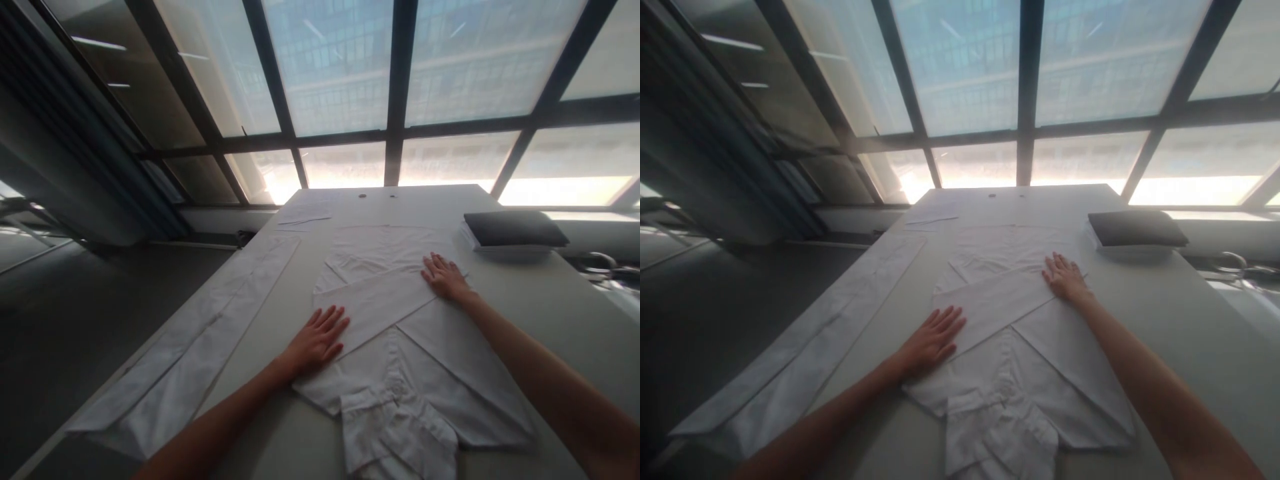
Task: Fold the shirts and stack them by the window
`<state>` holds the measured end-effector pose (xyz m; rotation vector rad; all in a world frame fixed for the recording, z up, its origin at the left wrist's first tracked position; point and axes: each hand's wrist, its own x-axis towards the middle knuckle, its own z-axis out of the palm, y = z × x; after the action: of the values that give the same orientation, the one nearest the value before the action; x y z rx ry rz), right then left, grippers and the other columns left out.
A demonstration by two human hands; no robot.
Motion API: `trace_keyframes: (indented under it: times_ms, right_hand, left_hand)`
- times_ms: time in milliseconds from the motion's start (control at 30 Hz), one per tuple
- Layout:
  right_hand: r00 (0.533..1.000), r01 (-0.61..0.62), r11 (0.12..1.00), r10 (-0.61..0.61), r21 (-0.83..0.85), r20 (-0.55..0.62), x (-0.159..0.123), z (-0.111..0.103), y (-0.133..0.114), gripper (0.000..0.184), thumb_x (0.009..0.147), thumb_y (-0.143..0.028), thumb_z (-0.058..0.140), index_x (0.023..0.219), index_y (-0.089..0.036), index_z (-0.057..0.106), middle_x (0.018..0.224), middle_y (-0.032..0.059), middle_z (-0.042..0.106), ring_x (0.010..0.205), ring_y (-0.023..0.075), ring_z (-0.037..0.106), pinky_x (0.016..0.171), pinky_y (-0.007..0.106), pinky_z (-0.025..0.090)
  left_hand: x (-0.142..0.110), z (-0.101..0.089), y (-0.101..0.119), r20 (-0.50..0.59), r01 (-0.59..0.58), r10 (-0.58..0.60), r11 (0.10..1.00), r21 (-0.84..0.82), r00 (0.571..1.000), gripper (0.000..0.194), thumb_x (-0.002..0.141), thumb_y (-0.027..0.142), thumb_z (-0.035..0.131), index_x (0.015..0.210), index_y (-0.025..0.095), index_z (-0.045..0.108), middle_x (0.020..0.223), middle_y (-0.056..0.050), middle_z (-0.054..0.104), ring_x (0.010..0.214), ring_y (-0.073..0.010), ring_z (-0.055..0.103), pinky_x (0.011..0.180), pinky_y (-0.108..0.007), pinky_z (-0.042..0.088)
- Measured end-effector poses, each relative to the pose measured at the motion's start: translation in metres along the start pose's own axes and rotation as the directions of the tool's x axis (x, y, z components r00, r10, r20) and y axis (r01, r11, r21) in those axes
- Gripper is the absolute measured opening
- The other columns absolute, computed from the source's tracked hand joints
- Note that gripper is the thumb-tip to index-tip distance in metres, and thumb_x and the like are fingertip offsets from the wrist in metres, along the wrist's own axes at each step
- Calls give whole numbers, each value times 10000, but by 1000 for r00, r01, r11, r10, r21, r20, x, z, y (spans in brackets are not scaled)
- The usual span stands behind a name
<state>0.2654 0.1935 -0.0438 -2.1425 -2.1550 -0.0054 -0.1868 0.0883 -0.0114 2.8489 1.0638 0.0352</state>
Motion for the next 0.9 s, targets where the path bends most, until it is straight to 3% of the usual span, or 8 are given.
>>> trace_keyframes:
  times_ms: [200, 300, 400, 533, 633, 733, 800, 900]
  right_hand:
    - [1000, 7, 1000, -7, -6, -5, 4, 8, 6, 684, 1001, -520, 178, 1576, -167, 294, 1660, 112, 181, 1520, 271, 162, 1197, 540, 181]
    - [1000, -4, 1000, 5, -9, 13, 4, 6, 7, 679, 1004, -515, 184, 1574, -164, 294, 1660, 118, 175, 1518, 276, 170, 1191, 559, 186]
    - [999, -29, 999, 30, -24, 35, 2, -4, -3, 652, 1012, -460, 201, 1574, -139, 281, 1658, 138, 164, 1521, 295, 153, 1178, 625, 149]
    - [990, 94, 996, -93, 4, -103, -10, -21, -62, 615, 1018, -353, 201, 1577, -102, 252, 1650, 154, 178, 1532, 272, 103, 1189, 623, 75]
    - [950, 309, 946, -302, 97, -81, -30, -22, -138, 598, 1011, -333, 237, 1579, -149, 274, 1648, 123, 193, 1530, 256, 123, 1204, 577, 95]
    - [890, 457, 869, -449, 190, -84, -48, -12, -202, 599, 1006, -324, 263, 1574, -137, 287, 1645, 121, 199, 1529, 253, 130, 1209, 559, 108]
    - [883, 466, 851, -464, 241, -69, -53, -4, -222, 611, 1015, -380, 275, 1574, -135, 285, 1635, 139, 225, 1522, 261, 165, 1204, 556, 132]
    - [901, 432, 867, -429, 248, -68, -48, 0, -211, 651, 1015, -498, 300, 1568, -155, 305, 1629, 146, 244, 1518, 259, 181, 1209, 529, 132]
  left_hand:
    - [-50, 6, 8, 22, 6, -6, 1000, -10, 1000, 649, 1024, 570, 336, 1598, 337, 141, 1662, -22, 121, 1534, -270, 111, 1239, -499, 104]
    - [-50, -4, 4, 44, 4, -1, 998, -66, 999, 628, 1022, 580, 329, 1589, 354, 180, 1652, -20, 169, 1530, -268, 139, 1234, -508, 122]
    - [-28, -24, -8, -19, 74, -78, 986, -147, 997, 552, 1061, 477, 249, 1587, 311, 223, 1631, -30, 261, 1522, -222, 188, 1234, -488, 160]
    - [22, -37, -25, -154, 170, -197, 970, -174, 968, 520, 1054, 352, 272, 1547, 210, 357, 1603, -67, 340, 1513, -202, 222, 1231, -458, 206]
    - [55, -22, -29, -127, 125, -142, 984, -130, 982, 510, 1041, 318, 297, 1530, 205, 390, 1594, -74, 357, 1505, -209, 250, 1222, -459, 232]
    - [68, 1, -28, -98, 93, -100, 993, -73, 990, 527, 1051, 351, 273, 1556, 210, 335, 1607, -77, 326, 1506, -219, 244, 1217, -470, 238]
    - [68, 10, -28, -109, 95, -99, 995, -37, 989, 551, 1059, 403, 256, 1576, 216, 280, 1621, -74, 289, 1514, -218, 215, 1221, -471, 221]
    - [63, 14, -31, -111, 92, -91, 996, 0, 990, 582, 1055, 480, 253, 1586, 240, 250, 1634, -53, 253, 1524, -216, 178, 1230, -465, 191]
